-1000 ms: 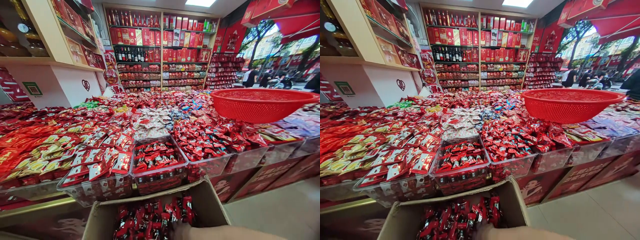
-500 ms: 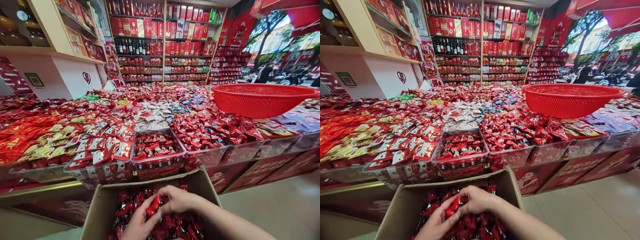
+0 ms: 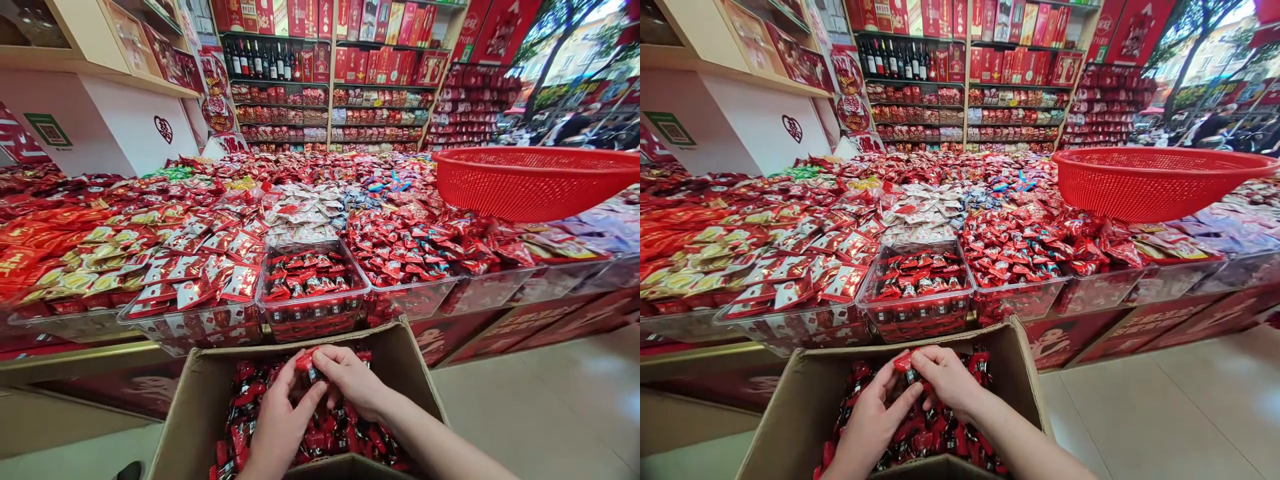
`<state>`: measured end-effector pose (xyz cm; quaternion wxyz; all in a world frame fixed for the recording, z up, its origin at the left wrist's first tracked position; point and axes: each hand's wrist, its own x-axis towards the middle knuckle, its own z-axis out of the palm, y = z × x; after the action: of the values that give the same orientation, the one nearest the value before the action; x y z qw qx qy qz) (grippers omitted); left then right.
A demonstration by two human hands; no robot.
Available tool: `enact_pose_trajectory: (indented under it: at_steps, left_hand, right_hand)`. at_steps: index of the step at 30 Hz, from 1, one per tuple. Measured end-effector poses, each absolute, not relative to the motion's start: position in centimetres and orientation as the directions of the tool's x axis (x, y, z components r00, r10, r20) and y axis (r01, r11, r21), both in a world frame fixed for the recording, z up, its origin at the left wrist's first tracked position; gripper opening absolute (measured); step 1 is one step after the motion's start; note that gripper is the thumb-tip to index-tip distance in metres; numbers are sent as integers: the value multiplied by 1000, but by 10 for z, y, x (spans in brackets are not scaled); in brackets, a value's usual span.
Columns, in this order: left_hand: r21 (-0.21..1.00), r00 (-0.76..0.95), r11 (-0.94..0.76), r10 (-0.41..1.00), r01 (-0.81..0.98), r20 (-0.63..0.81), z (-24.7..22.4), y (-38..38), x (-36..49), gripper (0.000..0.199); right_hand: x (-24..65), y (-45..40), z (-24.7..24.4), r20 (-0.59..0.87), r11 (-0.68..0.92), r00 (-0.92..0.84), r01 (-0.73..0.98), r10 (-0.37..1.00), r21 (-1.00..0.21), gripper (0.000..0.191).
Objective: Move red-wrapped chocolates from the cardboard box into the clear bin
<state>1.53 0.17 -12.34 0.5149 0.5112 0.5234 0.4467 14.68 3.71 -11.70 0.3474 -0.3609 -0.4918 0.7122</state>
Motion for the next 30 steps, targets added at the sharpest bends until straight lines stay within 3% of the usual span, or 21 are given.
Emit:
enact_pose_trajectory:
  at_steps: [5, 8, 11, 14, 17, 20, 22, 25, 30]
  left_hand:
    - [989, 138, 98, 984, 114, -114, -117, 3, 13, 29]
    - [964, 101, 79, 989, 256, -108, -115, 3, 6, 28]
    - [857, 8, -34, 999, 514, 35, -113, 3, 0, 25]
    - [738, 64, -186, 980, 649, 190, -112, 3, 0, 21]
    - [845, 119, -186, 982, 501, 146, -110, 2, 3, 26]
    - [989, 106, 31, 993, 142, -47, -109, 3, 5, 40]
    - [987, 139, 160, 978, -17, -156, -108, 3, 5, 41]
    - [953, 151, 285, 951, -99, -268, -106, 3, 7, 33]
    - [938, 75, 296, 955, -179, -287, -101, 0, 14, 35]
  right_hand:
    - [147, 33, -120, -98, -108, -435, 3, 895, -994, 39]
    - [148, 33, -121, 8, 26, -308, 54, 951, -998, 33]
    - [145, 30, -118, 63, 67, -219, 12, 974, -998, 27]
    - [142, 26, -112, -16, -34, -244, -71, 970, -997, 31]
    - [143, 26, -103, -81, -123, -269, -142, 960, -982, 26]
    - [150, 31, -96, -111, -173, -259, -227, 959, -958, 31]
    - [155, 35, -92, -131, -203, -256, -282, 958, -937, 33]
    - [159, 37, -90, -122, -207, -250, -350, 960, -913, 32]
    - [160, 34, -90, -78, -164, -250, -345, 965, -924, 30]
